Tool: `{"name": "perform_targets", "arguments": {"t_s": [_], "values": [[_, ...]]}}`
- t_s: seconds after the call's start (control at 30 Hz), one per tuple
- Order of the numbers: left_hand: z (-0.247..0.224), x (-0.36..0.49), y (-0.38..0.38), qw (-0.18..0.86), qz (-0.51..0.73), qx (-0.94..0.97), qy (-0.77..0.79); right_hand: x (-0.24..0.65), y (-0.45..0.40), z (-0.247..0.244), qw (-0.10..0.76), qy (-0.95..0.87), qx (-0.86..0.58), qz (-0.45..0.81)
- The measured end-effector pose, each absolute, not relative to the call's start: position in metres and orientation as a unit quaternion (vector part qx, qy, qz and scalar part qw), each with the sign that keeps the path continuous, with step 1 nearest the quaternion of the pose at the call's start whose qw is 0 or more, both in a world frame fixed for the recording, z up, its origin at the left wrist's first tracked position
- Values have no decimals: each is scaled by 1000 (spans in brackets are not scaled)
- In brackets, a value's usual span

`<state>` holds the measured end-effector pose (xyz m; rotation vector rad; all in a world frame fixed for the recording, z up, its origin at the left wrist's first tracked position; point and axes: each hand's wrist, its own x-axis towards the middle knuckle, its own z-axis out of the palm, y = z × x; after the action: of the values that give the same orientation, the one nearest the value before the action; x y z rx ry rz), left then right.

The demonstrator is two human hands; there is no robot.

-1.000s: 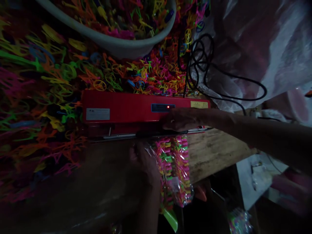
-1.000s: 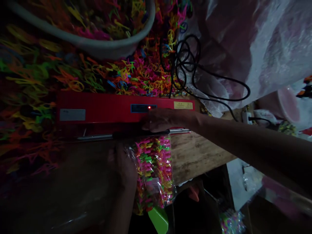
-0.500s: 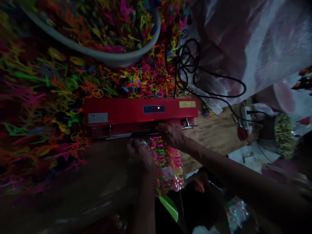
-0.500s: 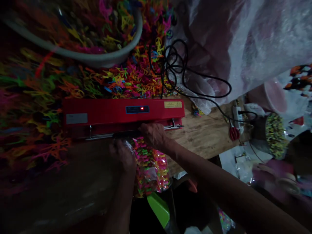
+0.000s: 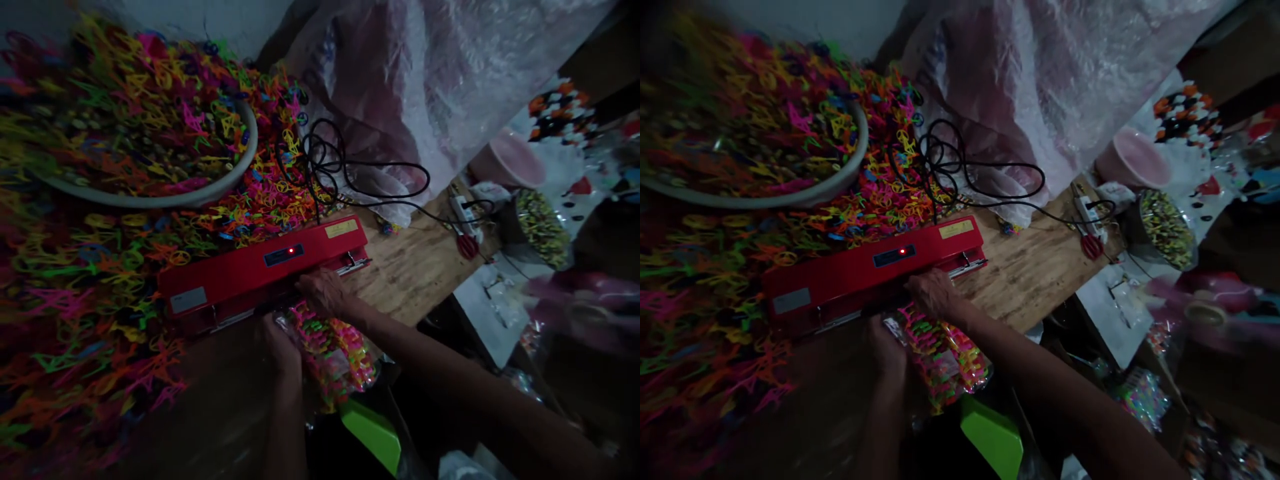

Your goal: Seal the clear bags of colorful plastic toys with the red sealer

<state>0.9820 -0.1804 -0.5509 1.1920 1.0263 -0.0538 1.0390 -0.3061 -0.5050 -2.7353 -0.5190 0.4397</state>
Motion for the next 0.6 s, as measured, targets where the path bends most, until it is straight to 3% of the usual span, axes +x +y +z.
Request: {"name": "perform_targets", "arguments": {"t_s": [0.17,0.3,0.37,0.47,0.6], "values": [[-550,976,-169,687,-70,515,507,1031,-339,-468,371,-17,-925,83],[-551,962,-163,704,-106,498,495,997,-379,-482,389,210,-897,2],[-548,954,-161,719,-125,493,474,977,-387,-507,412,278,-866,53],[-545,944,-158,733,-143,494,445,955,-381,-541,520,324,-779,134],[-547,937,-152,734,-137,519,417,949,-363,-552,600,308,-709,203]]}}
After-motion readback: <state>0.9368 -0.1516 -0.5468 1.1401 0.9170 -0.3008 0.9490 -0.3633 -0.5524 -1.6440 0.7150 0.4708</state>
